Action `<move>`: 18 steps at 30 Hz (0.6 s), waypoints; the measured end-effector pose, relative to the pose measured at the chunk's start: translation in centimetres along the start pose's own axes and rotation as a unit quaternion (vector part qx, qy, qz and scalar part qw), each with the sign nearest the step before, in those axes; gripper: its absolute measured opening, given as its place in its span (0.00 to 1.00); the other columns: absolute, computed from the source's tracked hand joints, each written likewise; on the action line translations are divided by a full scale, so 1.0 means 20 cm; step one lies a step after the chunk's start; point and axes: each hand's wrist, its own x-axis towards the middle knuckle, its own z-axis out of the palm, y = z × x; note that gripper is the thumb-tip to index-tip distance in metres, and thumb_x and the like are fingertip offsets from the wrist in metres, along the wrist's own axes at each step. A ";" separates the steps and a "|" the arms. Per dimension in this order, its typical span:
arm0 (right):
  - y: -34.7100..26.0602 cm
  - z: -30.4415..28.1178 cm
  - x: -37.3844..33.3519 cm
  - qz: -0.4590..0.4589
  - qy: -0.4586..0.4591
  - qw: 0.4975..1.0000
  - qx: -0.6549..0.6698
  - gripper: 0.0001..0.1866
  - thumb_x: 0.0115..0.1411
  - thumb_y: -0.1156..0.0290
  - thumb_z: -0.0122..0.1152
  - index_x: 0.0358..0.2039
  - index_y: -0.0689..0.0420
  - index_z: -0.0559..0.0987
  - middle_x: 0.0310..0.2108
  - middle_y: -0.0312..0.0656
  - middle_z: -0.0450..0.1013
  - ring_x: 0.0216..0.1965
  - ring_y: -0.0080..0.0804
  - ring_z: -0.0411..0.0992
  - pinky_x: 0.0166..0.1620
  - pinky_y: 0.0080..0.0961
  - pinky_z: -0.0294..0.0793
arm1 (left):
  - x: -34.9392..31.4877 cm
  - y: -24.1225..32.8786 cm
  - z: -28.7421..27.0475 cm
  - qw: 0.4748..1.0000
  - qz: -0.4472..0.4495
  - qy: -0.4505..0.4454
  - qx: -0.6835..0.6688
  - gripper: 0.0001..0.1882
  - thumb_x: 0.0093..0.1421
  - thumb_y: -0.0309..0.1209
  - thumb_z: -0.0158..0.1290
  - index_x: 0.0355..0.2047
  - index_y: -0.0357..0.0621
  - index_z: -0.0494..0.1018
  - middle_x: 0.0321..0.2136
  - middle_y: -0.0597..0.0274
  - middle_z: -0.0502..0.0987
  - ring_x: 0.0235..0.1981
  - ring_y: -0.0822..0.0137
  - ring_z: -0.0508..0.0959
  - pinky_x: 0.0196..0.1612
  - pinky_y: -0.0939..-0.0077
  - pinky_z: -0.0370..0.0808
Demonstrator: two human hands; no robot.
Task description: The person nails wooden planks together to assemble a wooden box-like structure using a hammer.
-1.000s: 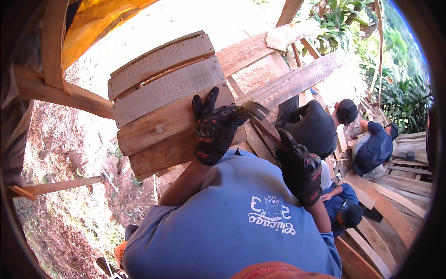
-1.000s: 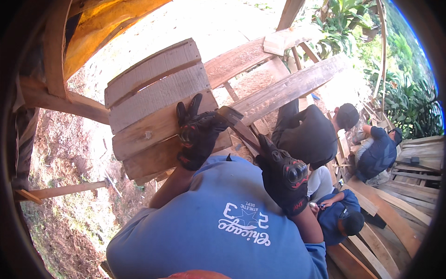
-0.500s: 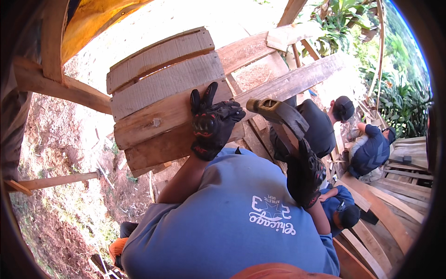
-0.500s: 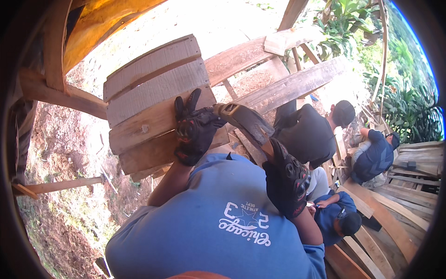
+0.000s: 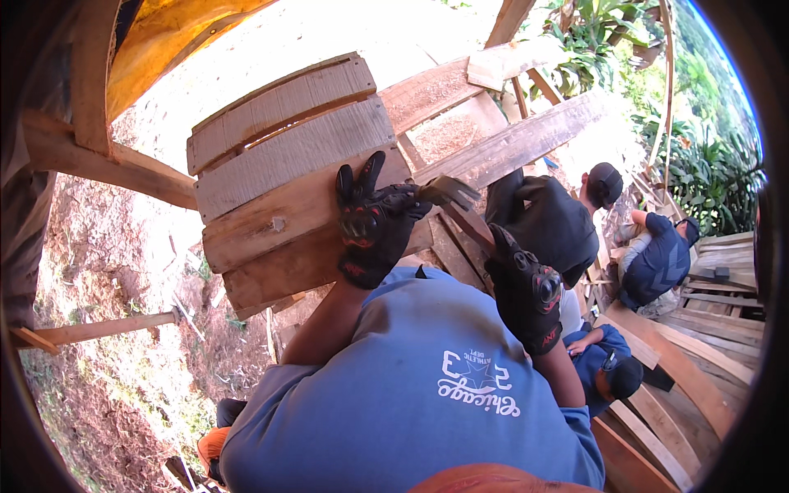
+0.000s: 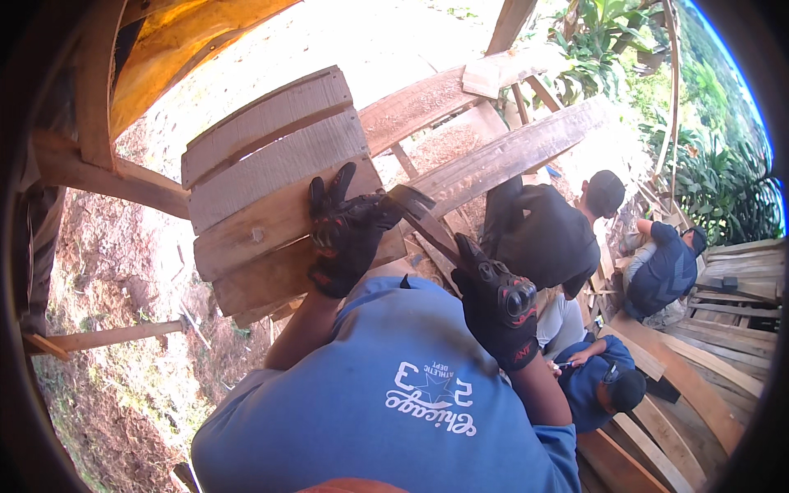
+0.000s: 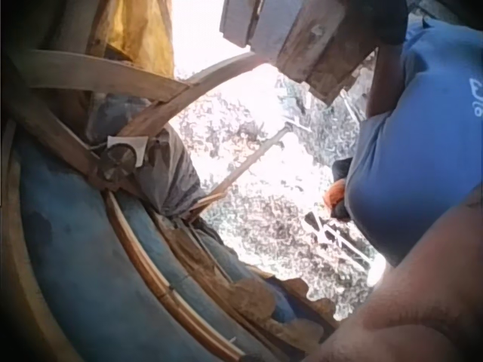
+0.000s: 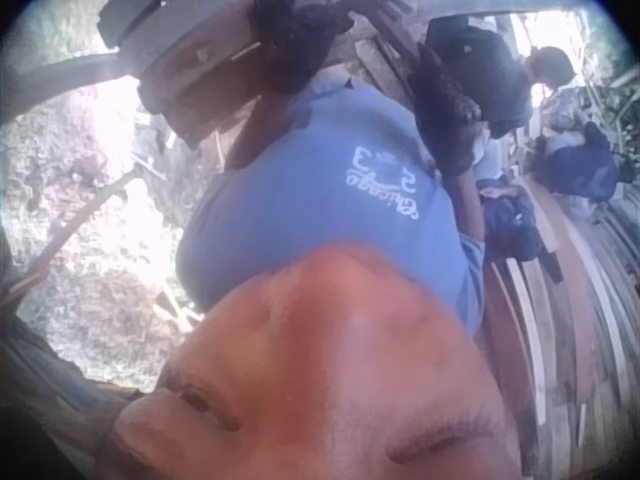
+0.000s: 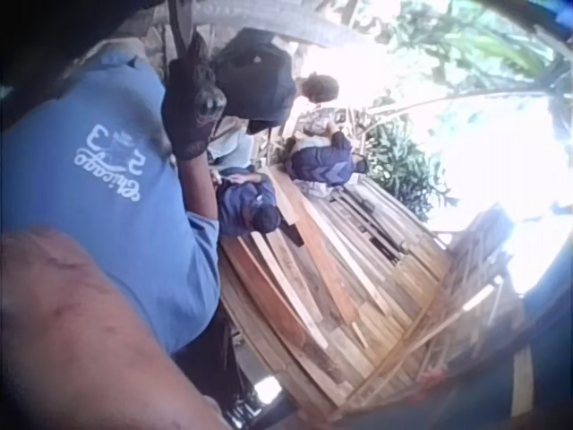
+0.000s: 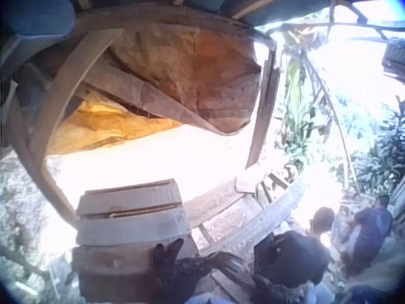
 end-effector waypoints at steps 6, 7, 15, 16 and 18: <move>0.04 0.03 -0.01 0.035 0.057 0.997 0.047 0.29 0.68 0.74 0.65 0.69 0.55 0.75 0.54 0.53 0.81 0.48 0.51 0.82 0.51 0.43 0.81 | -0.07 -0.08 0.08 0.991 -0.028 -0.051 -0.117 0.07 0.67 0.41 0.62 0.40 0.62 0.89 0.47 0.69 0.88 0.70 0.58 0.71 0.80 0.44 0.42; 0.04 0.01 0.00 0.046 0.012 0.998 0.042 0.29 0.68 0.74 0.65 0.70 0.55 0.74 0.56 0.54 0.80 0.50 0.52 0.82 0.52 0.43 0.81 | -0.08 -0.10 0.12 0.988 -0.042 -0.059 -0.136 0.07 0.67 0.40 0.62 0.40 0.63 0.89 0.49 0.69 0.88 0.71 0.59 0.70 0.81 0.45 0.41; -0.04 -0.03 -0.08 -0.003 0.131 0.991 -0.011 0.31 0.67 0.72 0.66 0.71 0.56 0.73 0.55 0.53 0.80 0.51 0.53 0.81 0.53 0.45 0.79 | 0.01 -0.03 -0.01 0.998 0.007 -0.034 -0.048 0.05 0.57 0.42 0.69 0.32 0.61 0.90 0.39 0.70 0.90 0.70 0.52 0.73 0.78 0.40 0.46; 0.00 0.03 -0.09 -0.031 0.133 0.990 -0.037 0.30 0.67 0.71 0.65 0.70 0.56 0.74 0.51 0.53 0.82 0.47 0.50 0.82 0.50 0.43 0.80 | 0.00 -0.03 -0.01 0.999 -0.003 -0.024 -0.041 0.05 0.57 0.42 0.69 0.32 0.61 0.90 0.39 0.70 0.90 0.70 0.52 0.73 0.78 0.40 0.47; -0.02 0.03 -0.06 -0.039 0.050 0.998 -0.016 0.29 0.67 0.71 0.66 0.69 0.54 0.76 0.47 0.53 0.83 0.44 0.47 0.84 0.46 0.40 0.81 | 0.01 -0.01 -0.03 0.999 -0.023 -0.001 -0.037 0.06 0.57 0.41 0.69 0.33 0.60 0.90 0.39 0.70 0.90 0.70 0.53 0.72 0.78 0.39 0.48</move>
